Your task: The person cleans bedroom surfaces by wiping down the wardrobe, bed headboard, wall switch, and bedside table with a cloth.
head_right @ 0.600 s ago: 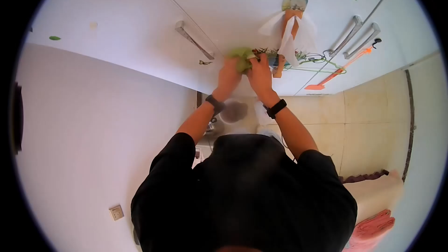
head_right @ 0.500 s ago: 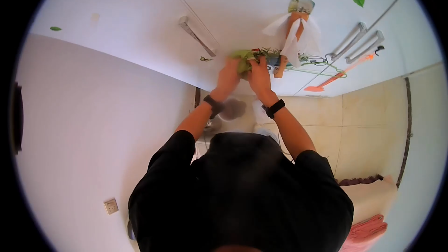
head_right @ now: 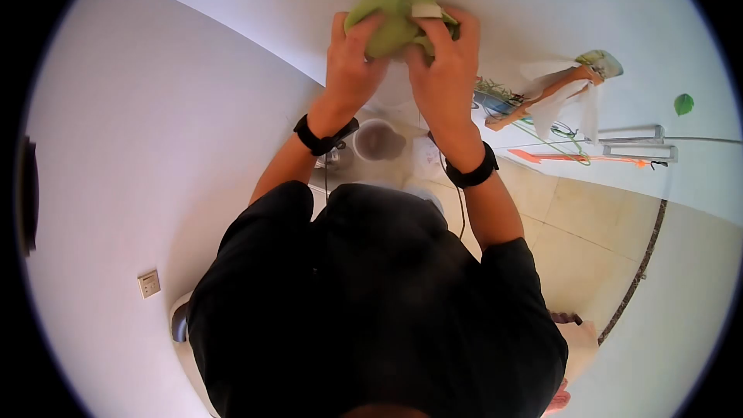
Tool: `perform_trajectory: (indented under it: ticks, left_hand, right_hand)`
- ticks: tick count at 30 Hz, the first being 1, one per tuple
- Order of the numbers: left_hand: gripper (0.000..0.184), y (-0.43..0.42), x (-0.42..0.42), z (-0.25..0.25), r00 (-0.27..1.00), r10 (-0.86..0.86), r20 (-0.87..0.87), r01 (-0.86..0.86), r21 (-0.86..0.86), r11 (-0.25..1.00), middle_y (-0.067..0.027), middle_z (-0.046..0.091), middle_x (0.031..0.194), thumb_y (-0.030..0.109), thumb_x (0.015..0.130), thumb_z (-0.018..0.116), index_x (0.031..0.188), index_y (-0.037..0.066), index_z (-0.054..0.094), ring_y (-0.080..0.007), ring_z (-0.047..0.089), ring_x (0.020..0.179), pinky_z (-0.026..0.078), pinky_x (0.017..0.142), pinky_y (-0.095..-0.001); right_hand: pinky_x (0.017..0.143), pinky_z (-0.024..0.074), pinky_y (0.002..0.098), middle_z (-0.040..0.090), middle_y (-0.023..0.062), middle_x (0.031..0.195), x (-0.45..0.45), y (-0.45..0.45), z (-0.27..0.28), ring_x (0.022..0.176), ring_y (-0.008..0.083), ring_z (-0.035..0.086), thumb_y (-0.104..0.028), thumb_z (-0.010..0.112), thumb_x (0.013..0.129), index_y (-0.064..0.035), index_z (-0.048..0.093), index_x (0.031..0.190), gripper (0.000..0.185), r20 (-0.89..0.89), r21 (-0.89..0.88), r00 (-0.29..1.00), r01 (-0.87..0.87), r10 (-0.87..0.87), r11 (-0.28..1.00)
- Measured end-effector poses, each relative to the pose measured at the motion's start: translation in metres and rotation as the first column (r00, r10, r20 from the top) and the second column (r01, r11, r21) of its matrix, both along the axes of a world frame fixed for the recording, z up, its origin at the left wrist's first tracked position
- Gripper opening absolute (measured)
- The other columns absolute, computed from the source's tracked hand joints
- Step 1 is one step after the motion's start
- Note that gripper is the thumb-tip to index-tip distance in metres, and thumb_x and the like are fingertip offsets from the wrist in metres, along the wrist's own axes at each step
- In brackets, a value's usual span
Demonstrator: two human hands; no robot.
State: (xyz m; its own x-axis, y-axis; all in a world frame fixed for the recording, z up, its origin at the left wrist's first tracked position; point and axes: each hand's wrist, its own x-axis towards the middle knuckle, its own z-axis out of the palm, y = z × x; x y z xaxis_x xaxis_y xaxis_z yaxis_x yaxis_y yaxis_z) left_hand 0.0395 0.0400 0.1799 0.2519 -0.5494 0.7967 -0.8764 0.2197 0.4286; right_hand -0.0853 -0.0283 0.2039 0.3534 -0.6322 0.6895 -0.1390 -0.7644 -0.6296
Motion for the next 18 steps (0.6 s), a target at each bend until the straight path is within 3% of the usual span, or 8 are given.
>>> perform_trajectory:
  ticks: [7, 11, 14, 18]
  left_hand:
    - [0.045, 0.006, 0.026, -0.092, 0.995, -0.088, -0.038, 0.092, 0.153, 0.984, -0.0128, 0.056, 0.098, 0.005, 0.07, 0.074, 0.111, 0.021, 0.067, -0.0336, 0.061, 0.081, 0.052, 0.066, -0.039]
    - [0.04, 0.004, 0.038, -0.13, 0.995, -0.101, -0.01, 0.101, 0.212, 0.972, -0.0101, 0.057, 0.099, 0.01, 0.071, 0.074, 0.107, 0.024, 0.069, -0.032, 0.062, 0.08, 0.052, 0.064, -0.0384]
    - [0.038, 0.008, 0.042, -0.116, 0.992, -0.121, 0.032, 0.105, 0.318, 0.942, -0.0077, 0.058, 0.1, 0.012, 0.073, 0.072, 0.109, 0.026, 0.068, -0.0294, 0.063, 0.08, 0.053, 0.063, -0.0379]
    - [0.041, 0.008, 0.06, -0.069, 0.969, -0.184, 0.165, 0.147, 0.217, 0.965, -0.0048, 0.06, 0.096, 0.012, 0.075, 0.07, 0.112, 0.029, 0.068, -0.0259, 0.064, 0.075, 0.053, 0.06, -0.0346]
  right_hand:
    - [0.079, 0.0484, 0.0408, 0.052, 0.0176, 0.111, 0.002, 0.014, -0.055, 0.093, 0.0362, 0.056, 0.003, 0.067, 0.071, -0.0041, 0.065, 0.102, 0.031, -0.269, -0.019, 0.959, 0.083, -0.085, 0.996]
    - [0.075, 0.0495, 0.0413, 0.052, 0.0155, 0.107, 0.005, 0.02, -0.074, 0.096, 0.0347, 0.054, 0.003, 0.067, 0.069, -0.0043, 0.066, 0.096, 0.028, -0.268, 0.024, 0.959, 0.108, -0.097, 0.994]
    - [0.075, 0.0496, 0.0411, 0.052, 0.0157, 0.107, 0.009, 0.021, -0.072, 0.094, 0.0345, 0.056, 0.002, 0.068, 0.069, -0.004, 0.066, 0.095, 0.027, -0.283, 0.02, 0.952, 0.123, -0.113, 0.992]
    - [0.076, 0.05, 0.0406, 0.053, 0.0158, 0.108, 0.012, 0.027, -0.03, 0.089, 0.0342, 0.058, 0.002, 0.068, 0.07, -0.0026, 0.067, 0.097, 0.027, -0.324, 0.008, 0.94, 0.114, -0.105, 0.994]
